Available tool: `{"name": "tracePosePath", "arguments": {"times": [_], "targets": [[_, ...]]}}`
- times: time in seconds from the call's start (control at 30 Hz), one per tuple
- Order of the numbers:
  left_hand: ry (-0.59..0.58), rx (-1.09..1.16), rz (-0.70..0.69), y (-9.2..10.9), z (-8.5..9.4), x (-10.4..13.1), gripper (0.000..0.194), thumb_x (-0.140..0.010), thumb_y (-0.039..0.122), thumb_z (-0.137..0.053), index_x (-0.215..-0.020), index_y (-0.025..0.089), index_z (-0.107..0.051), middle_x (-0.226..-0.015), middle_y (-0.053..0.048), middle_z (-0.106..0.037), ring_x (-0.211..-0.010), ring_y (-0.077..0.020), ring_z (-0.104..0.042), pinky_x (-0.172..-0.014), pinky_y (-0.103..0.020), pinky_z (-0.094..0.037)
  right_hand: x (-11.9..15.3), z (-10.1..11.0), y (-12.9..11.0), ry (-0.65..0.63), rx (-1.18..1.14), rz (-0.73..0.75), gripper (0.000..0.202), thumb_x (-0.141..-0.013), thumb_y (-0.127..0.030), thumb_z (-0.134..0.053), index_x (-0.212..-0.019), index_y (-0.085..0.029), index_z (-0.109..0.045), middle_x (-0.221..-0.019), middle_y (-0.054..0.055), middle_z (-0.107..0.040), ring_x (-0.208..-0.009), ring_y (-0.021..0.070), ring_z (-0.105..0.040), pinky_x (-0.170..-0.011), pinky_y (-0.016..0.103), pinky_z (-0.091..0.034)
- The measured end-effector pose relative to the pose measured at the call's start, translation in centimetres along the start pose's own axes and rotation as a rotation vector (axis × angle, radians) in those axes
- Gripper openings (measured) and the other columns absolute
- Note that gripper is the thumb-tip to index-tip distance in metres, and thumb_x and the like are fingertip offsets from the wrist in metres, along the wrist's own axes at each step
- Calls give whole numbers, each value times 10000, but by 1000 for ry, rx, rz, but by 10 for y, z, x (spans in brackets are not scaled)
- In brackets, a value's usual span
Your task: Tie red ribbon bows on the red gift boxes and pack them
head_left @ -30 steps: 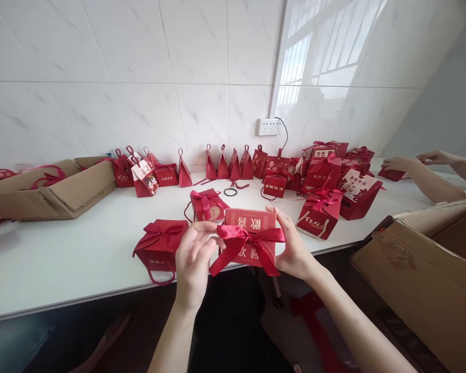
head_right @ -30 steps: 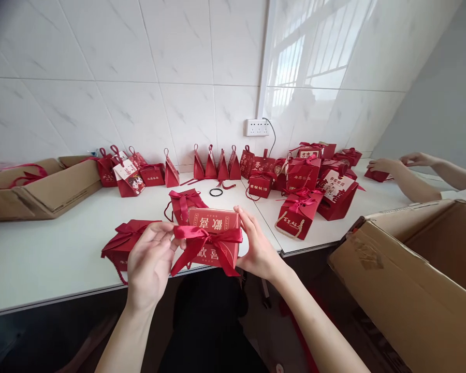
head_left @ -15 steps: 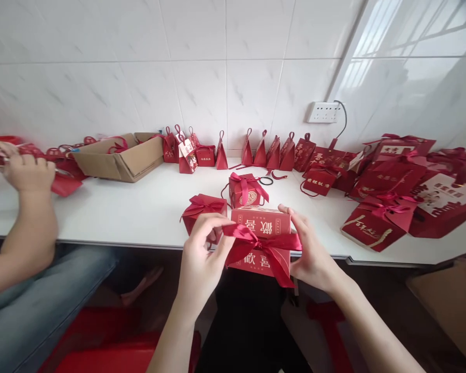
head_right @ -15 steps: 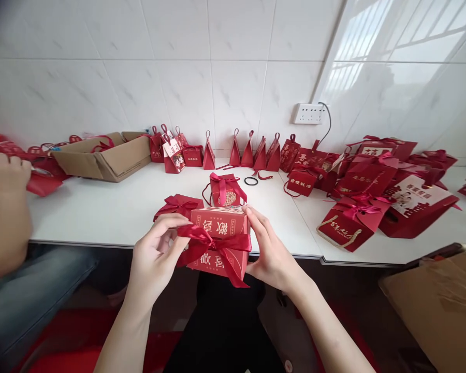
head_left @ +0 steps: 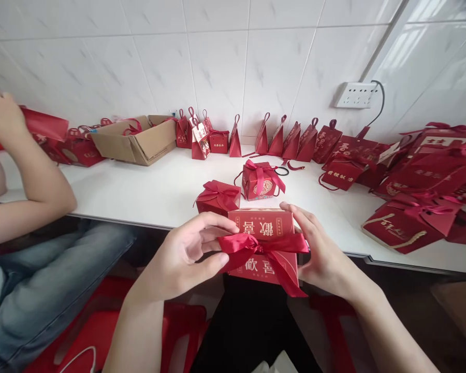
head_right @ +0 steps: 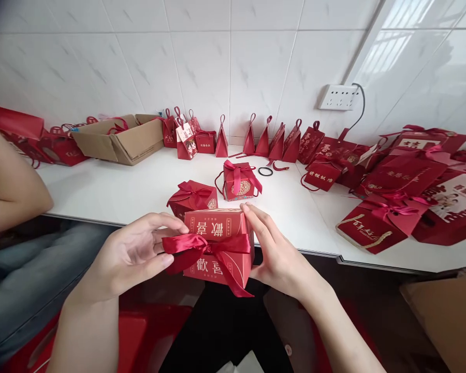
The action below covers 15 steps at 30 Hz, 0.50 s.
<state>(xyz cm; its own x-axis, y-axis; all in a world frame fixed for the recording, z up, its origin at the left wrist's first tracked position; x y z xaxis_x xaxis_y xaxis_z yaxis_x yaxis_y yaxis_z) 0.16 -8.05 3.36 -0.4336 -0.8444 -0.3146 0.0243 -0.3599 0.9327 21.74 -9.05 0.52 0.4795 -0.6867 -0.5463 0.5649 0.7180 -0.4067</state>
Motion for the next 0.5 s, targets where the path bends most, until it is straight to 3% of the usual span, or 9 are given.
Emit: {"name": "tracePosePath", "arguments": {"times": [0.1,0.2,0.33,0.43,0.5], "targets": [[167,12,20,-11,-1,6,245,-787,188,-629,-1025,243,-606,-974,-29,-637,-874,-135,-629,-745,-210,-514,1,-1,0,-16,2,-17,935,-797,-321,-664,-1484,-259,-32,-1452,166,-286,-1352,314,-309,-1015,465,-437],[299,-161,65,-18,-3,10,126,-795,222,-631,-921,228,-628,-885,-12,-631,-822,-122,-610,-731,-205,-494,2,-2,0,-22,7,-23,933,-799,-320,-661,-1484,-263,-31,-1447,166,-292,-1352,321,-308,-1005,469,-442],[293,-285,31,-15,-6,9,102,-817,291,-609,-798,198,-647,-828,-36,-622,-795,-139,-581,-686,-228,-468,4,-4,2,-21,-4,-55,958,-780,-326,-681,-1484,-267,-34,-1433,174,-310,-1325,327,-352,-974,458,-470],[280,-140,33,-11,-7,6,176,-810,349,-616,-772,181,-651,-770,-52,-643,-717,-144,-595,-587,-233,-461,6,-6,4,-21,-21,-72,967,-770,-357,-689,-1484,-269,-41,-1431,170,-311,-1324,325,-354,-974,450,-473],[227,26,124,-12,-13,4,221,-802,401,-617,-779,183,-643,-558,-10,-595,-487,-106,-534,-422,-209,-382,8,-6,4,-16,-27,-82,971,-770,-369,-688,-1483,-276,-37,-1429,166,-314,-1324,327,-352,-981,464,-465]]}}
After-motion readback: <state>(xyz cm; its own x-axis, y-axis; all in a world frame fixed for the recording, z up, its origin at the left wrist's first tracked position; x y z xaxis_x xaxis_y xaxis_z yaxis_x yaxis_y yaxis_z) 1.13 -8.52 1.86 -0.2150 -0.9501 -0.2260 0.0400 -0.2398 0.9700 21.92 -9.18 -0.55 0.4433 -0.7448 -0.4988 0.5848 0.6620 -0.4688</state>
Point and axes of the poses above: each hand's wrist, its own x-axis away from the middle knuckle, its own z-axis out of the back of the hand, y = z × x, the point moved 5 cm from there along -x, towards the middle knuckle
